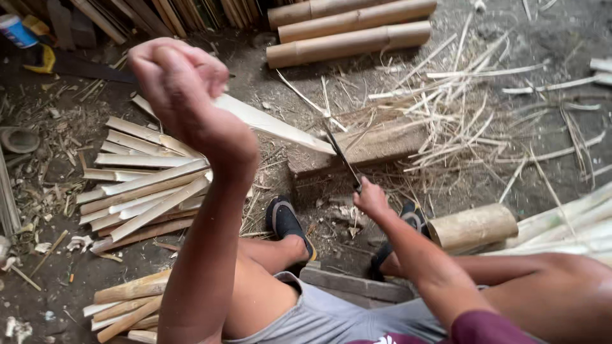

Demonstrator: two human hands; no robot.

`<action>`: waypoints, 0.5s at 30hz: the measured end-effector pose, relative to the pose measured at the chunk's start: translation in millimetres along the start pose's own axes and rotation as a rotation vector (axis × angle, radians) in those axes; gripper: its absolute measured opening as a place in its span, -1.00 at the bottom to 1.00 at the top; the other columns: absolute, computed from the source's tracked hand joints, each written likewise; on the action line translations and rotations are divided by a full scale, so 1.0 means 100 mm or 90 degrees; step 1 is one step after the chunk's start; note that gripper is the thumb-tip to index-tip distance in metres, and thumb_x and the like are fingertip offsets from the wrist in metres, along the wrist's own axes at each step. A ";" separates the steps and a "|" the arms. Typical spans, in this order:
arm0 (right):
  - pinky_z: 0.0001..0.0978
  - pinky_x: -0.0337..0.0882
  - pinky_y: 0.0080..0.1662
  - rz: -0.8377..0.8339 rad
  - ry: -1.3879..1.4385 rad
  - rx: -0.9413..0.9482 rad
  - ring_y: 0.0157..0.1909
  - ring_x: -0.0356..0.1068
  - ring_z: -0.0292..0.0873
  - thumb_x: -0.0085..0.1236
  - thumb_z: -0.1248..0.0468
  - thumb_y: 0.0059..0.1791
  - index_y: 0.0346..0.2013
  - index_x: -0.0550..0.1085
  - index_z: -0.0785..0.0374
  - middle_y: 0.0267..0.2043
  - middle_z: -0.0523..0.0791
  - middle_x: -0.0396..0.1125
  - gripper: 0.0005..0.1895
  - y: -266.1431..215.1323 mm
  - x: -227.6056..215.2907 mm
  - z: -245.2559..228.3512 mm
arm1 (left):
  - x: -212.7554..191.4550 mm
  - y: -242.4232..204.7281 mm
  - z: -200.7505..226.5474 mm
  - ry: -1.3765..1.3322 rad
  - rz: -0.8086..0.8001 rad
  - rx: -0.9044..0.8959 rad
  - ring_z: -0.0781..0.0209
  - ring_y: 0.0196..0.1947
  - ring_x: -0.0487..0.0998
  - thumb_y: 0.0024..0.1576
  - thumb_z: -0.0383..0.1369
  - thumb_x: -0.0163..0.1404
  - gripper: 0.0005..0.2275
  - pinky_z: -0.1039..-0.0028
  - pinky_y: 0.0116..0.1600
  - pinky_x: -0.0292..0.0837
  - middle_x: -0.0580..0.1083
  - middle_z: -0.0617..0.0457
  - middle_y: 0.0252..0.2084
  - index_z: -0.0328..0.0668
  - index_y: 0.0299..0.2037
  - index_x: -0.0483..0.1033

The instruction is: The person sits on the ground and uses a knife to shave thin strips from bamboo pieces, smoothing their edges. Finished pieces are stacked nearby while raw bamboo and shavings accumulate on the floor.

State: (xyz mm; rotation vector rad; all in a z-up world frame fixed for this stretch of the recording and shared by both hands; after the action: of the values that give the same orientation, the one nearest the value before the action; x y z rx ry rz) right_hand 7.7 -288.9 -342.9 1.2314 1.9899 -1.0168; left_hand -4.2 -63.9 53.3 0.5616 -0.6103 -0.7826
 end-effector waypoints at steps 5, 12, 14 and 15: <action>0.14 0.43 -0.11 -0.053 0.033 0.013 -0.20 0.44 0.33 0.13 0.22 -0.10 -0.12 0.40 0.33 -0.31 0.24 0.45 -0.68 -0.06 -0.50 -0.19 | -0.10 -0.07 0.14 -0.043 -0.039 0.024 0.37 -0.46 0.13 0.47 -0.43 -0.33 -0.88 0.57 -0.32 0.04 0.21 0.08 -0.41 -0.29 -0.06 0.24; -0.08 0.36 -0.47 0.049 0.245 -0.238 -0.60 0.43 0.03 0.11 0.28 -0.07 -0.28 0.36 0.31 -0.65 0.05 0.34 -0.82 -1.53 -1.88 -1.60 | 0.00 -0.63 0.40 -0.052 -0.196 0.148 0.29 -0.41 0.28 0.39 -0.59 -0.32 -0.89 0.51 -0.31 0.24 0.29 0.00 -0.30 -0.27 0.02 0.22; -0.09 0.35 -0.49 0.072 0.283 -0.245 -0.60 0.43 0.00 0.12 0.30 -0.06 -0.31 0.33 0.32 -0.65 0.05 0.33 -0.83 -1.64 -1.94 -1.84 | -0.03 -0.64 0.47 -0.077 -0.223 0.160 0.27 -0.40 0.29 0.36 -0.61 -0.29 -0.90 0.46 -0.29 0.26 0.30 -0.02 -0.30 -0.29 0.00 0.22; -0.07 0.34 -0.49 0.034 0.292 -0.179 -0.61 0.43 0.01 0.11 0.31 -0.05 -0.29 0.33 0.33 -0.65 0.05 0.34 -0.83 -1.66 -1.94 -1.88 | -0.03 -0.61 0.47 -0.097 -0.225 0.155 0.27 -0.41 0.28 0.36 -0.62 -0.27 -0.91 0.45 -0.29 0.24 0.30 -0.03 -0.32 -0.31 -0.01 0.23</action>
State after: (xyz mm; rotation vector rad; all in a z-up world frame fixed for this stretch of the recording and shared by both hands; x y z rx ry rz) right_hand -80.2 -268.9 -38.5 1.4381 2.3263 -0.4268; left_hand -66.0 -108.3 44.6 0.8540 -0.7640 -1.0992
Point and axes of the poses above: each hand's wrist, its own y-axis towards the middle knuckle, its own x-axis out of the palm, z = x × y, the point moved 2 cm from there along y, towards the middle knuckle
